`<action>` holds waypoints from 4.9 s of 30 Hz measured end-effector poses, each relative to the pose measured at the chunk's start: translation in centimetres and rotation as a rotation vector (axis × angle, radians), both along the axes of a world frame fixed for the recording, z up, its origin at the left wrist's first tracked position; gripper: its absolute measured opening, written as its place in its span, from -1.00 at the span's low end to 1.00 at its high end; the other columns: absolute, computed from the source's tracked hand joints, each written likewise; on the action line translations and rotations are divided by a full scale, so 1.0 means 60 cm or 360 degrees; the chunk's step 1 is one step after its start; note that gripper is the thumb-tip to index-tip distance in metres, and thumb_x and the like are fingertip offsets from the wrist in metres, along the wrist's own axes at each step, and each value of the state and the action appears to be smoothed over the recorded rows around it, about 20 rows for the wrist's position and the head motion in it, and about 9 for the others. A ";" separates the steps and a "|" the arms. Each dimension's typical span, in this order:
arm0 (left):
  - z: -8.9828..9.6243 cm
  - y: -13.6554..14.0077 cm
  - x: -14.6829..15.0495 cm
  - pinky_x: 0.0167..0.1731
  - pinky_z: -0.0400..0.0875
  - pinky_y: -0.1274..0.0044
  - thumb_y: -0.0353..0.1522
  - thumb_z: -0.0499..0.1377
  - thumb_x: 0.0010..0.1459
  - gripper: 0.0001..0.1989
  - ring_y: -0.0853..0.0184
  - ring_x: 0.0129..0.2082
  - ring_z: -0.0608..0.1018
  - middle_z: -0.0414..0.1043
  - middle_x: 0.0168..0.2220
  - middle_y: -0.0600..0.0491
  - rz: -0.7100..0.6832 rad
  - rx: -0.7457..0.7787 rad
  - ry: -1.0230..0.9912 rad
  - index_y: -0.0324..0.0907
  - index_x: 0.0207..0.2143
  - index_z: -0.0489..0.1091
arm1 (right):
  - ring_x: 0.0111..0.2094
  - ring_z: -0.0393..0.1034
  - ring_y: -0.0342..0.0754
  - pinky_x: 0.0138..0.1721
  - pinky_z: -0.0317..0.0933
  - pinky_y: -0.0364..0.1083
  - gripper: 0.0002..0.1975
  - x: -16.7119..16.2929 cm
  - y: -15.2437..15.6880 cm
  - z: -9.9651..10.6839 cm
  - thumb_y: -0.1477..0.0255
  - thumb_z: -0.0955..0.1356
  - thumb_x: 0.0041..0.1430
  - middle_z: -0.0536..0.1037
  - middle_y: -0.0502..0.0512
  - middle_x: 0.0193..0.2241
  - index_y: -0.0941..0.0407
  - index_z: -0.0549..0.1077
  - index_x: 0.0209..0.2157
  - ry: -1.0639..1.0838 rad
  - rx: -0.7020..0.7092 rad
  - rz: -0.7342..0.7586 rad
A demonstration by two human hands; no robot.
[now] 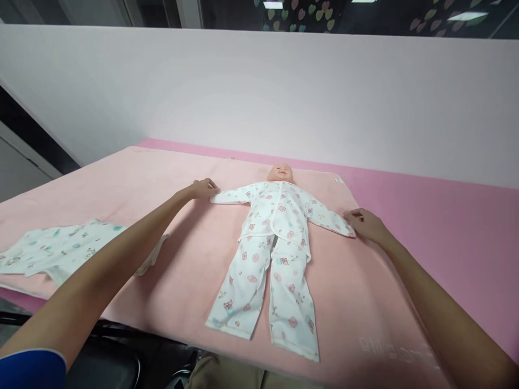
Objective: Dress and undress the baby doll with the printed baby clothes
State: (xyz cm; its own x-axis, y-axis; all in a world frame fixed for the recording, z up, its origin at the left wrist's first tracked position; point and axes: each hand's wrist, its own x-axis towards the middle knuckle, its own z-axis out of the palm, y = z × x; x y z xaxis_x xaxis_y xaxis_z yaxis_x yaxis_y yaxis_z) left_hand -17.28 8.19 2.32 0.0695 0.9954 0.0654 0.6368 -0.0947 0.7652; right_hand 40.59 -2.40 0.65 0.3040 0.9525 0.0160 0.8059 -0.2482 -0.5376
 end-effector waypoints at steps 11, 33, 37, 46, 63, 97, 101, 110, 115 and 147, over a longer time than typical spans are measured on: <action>0.016 -0.057 0.008 0.00 0.26 0.53 -0.28 0.28 0.36 -0.65 0.30 -0.22 0.44 0.44 -0.44 0.11 0.0285 -0.0058 0.0434 -0.11 -0.45 0.23 | -0.09 0.53 0.26 -0.03 0.35 0.14 -0.69 0.002 -0.008 0.011 0.13 0.37 0.22 0.68 0.32 -0.13 0.08 0.56 -0.30 -0.0023 0.0044 -0.0113; -0.062 -0.597 0.062 0.16 0.36 0.20 -0.04 0.24 0.37 -0.60 0.04 0.12 0.48 0.53 0.13 -0.02 -0.0437 0.0432 0.0306 -0.01 0.13 0.47 | -0.01 0.42 0.19 -0.01 0.19 0.12 -0.82 -0.420 -0.457 0.016 0.27 0.38 0.47 0.61 0.18 -0.06 0.03 0.43 -0.01 -0.0291 0.0617 0.1402; -0.090 -0.602 0.058 0.16 0.30 0.22 -0.08 0.25 0.38 -0.69 0.06 0.12 0.48 0.57 0.09 0.01 -0.0391 0.0533 0.0328 -0.01 0.04 0.53 | -0.06 0.39 0.19 -0.04 0.13 0.11 -0.90 -0.444 -0.434 -0.014 0.32 0.36 0.47 0.61 0.18 -0.13 0.05 0.42 -0.10 -0.0437 0.0672 0.1407; -0.101 -0.614 0.078 0.01 0.35 0.31 -0.18 0.13 0.50 -0.77 0.18 -0.07 0.51 0.60 -0.11 0.01 -0.0273 0.0822 0.0241 -0.10 -0.10 0.50 | -0.12 0.38 0.14 -0.03 0.12 0.09 -0.87 -0.447 -0.444 -0.022 0.31 0.27 0.49 0.56 0.14 -0.20 0.04 0.38 -0.17 -0.0349 0.0813 0.1287; -0.080 -0.647 0.094 0.01 0.31 0.26 -0.45 0.22 0.23 -0.82 0.08 -0.04 0.50 0.55 -0.11 0.00 -0.0097 0.0643 0.0461 -0.07 -0.12 0.36 | -0.23 0.40 0.12 -0.01 0.09 0.10 -0.87 -0.480 -0.457 -0.055 0.44 0.36 0.20 0.51 0.04 -0.39 0.04 0.31 -0.24 -0.0385 0.0934 0.1006; -0.075 -0.636 0.245 0.01 0.24 0.22 -0.34 0.11 0.41 -0.87 0.05 0.02 0.46 0.51 -0.03 -0.12 -0.0523 0.0891 0.0800 -0.16 -0.06 0.40 | -0.16 0.46 0.18 -0.05 0.34 0.18 -0.73 -0.294 -0.488 -0.064 0.11 0.36 0.44 0.62 0.18 -0.17 -0.02 0.52 -0.06 -0.0080 0.0850 0.1040; -0.075 -0.649 0.237 0.03 0.26 0.24 -0.33 0.10 0.42 -0.88 0.07 0.01 0.45 0.50 0.00 -0.12 -0.0491 0.0907 0.0748 -0.14 -0.11 0.40 | -0.13 0.46 0.19 -0.02 0.34 0.20 -0.77 -0.295 -0.491 -0.068 0.13 0.38 0.43 0.58 0.17 -0.21 -0.02 0.52 -0.19 -0.0119 0.0941 0.1029; -0.087 -0.673 0.221 0.08 0.29 0.23 -0.29 0.01 0.51 -0.79 0.04 0.10 0.42 0.48 0.11 -0.12 -0.0447 0.0862 0.0634 -0.12 -0.02 0.42 | -0.13 0.45 0.21 0.02 0.33 0.24 -0.75 -0.291 -0.508 -0.083 0.14 0.37 0.42 0.58 0.20 -0.22 -0.03 0.55 -0.28 -0.0171 0.0976 0.0943; -0.091 -0.672 0.226 0.10 0.30 0.21 -0.21 0.11 0.45 -0.80 0.03 0.10 0.40 0.47 0.09 -0.10 -0.0390 0.0816 0.0538 -0.10 -0.04 0.42 | -0.10 0.48 0.22 0.03 0.34 0.26 -0.79 -0.291 -0.510 -0.080 0.16 0.40 0.40 0.62 0.19 -0.19 -0.03 0.59 -0.22 -0.0123 0.0951 0.0911; 0.036 -0.555 0.206 0.06 0.33 0.32 -0.12 0.07 0.52 -0.70 0.15 0.03 0.47 0.58 0.02 -0.04 -0.0431 0.0804 0.0316 -0.13 -0.02 0.45 | -0.17 0.50 0.13 -0.11 0.35 0.09 -0.72 -0.304 -0.463 0.060 0.07 0.35 0.45 0.63 0.13 -0.15 -0.03 0.55 -0.11 0.0183 0.0606 0.0755</action>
